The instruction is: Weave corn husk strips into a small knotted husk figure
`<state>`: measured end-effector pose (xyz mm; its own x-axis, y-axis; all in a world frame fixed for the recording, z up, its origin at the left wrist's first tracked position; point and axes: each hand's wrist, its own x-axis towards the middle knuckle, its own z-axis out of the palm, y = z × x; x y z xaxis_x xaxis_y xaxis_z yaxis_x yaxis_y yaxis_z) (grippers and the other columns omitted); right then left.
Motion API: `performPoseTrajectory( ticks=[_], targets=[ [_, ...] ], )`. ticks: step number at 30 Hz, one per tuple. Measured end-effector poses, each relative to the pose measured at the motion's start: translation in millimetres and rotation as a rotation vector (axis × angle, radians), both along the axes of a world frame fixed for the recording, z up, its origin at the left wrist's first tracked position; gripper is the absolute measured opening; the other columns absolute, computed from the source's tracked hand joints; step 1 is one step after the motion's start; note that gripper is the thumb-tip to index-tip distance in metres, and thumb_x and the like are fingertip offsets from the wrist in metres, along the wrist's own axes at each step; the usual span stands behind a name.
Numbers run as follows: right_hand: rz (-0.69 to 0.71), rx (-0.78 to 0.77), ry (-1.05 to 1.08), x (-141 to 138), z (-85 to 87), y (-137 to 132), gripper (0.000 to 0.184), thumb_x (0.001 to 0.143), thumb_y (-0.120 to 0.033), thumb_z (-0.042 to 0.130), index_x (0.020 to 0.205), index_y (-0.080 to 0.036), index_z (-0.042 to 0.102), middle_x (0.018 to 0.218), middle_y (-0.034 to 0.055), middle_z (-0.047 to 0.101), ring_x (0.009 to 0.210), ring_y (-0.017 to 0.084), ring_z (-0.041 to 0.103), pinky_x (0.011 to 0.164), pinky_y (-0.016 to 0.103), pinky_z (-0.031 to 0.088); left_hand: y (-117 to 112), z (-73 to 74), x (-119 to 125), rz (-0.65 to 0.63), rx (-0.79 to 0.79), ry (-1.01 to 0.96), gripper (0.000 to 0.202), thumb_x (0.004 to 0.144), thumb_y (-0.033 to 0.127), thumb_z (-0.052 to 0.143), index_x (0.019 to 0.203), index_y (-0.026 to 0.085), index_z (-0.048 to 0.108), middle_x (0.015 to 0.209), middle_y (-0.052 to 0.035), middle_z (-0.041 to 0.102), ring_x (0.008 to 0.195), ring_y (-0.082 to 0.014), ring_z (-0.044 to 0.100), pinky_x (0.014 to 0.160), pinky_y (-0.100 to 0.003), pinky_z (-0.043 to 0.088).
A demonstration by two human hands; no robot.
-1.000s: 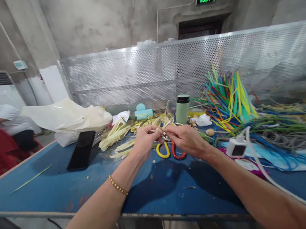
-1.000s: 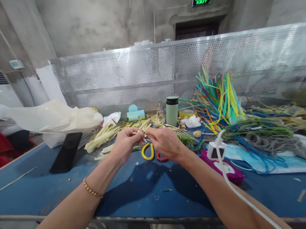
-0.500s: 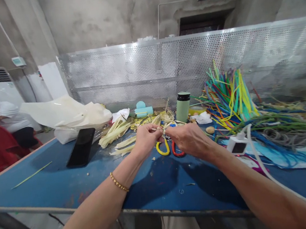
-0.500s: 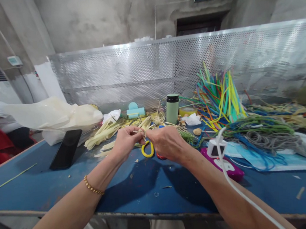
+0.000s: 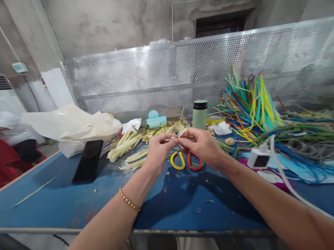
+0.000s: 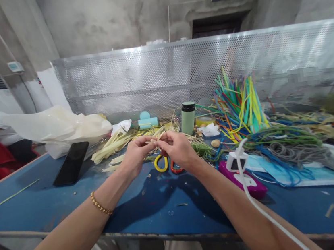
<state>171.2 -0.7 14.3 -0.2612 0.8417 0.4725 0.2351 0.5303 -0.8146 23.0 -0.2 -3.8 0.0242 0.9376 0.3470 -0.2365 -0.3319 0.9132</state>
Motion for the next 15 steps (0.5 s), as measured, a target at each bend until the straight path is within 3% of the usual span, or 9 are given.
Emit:
performPoseTrajectory(
  ticks=[5, 10, 12, 15],
  targets=[
    [0.012, -0.154, 0.053, 2, 2.4, -1, 0.031, 0.072, -0.045, 0.069, 0.075, -0.016, 0.060, 0.052, -0.0032, 0.053, 0.045, 0.009, 0.045, 0.043, 0.023, 0.037, -2, 0.1, 0, -0.008, 0.000, 0.020, 0.017, 0.064, 0.022, 0.073, 0.078, 0.013, 0.071, 0.062, 0.0011, 0.060, 0.057, -0.0071, 0.046, 0.056, -0.021, 0.035],
    [-0.063, -0.070, 0.030, 6, 7.7, -1, 0.026, 0.072, -0.040, 0.066, 0.068, -0.015, 0.058, 0.053, -0.0043, 0.048, 0.046, 0.007, 0.035, 0.044, 0.023, 0.028, 3, 5.5, -8, -0.159, -0.060, -0.011, 0.030, 0.074, 0.032, 0.068, 0.095, 0.011, 0.071, 0.071, -0.0039, 0.064, 0.059, -0.0091, 0.053, 0.056, -0.022, 0.038],
    [-0.081, -0.029, -0.001, 7, 8.1, 0, 0.025, 0.072, -0.038, 0.065, 0.067, -0.015, 0.058, 0.055, -0.0041, 0.048, 0.049, 0.007, 0.036, 0.047, 0.023, 0.029, 3, 9.6, -12, -0.130, -0.062, 0.014, 0.032, 0.080, 0.037, 0.062, 0.097, 0.011, 0.069, 0.074, -0.0056, 0.065, 0.060, -0.0106, 0.056, 0.055, -0.023, 0.039],
    [-0.126, 0.009, -0.065, 8, 6.6, 3, 0.024, 0.071, -0.037, 0.065, 0.065, -0.015, 0.058, 0.056, -0.0033, 0.048, 0.052, 0.009, 0.037, 0.050, 0.024, 0.030, 4, 13.4, -17, 0.038, 0.075, 0.199, 0.022, 0.081, 0.030, 0.060, 0.090, 0.012, 0.068, 0.072, -0.0049, 0.064, 0.060, -0.0115, 0.056, 0.056, -0.024, 0.040]
  ],
)
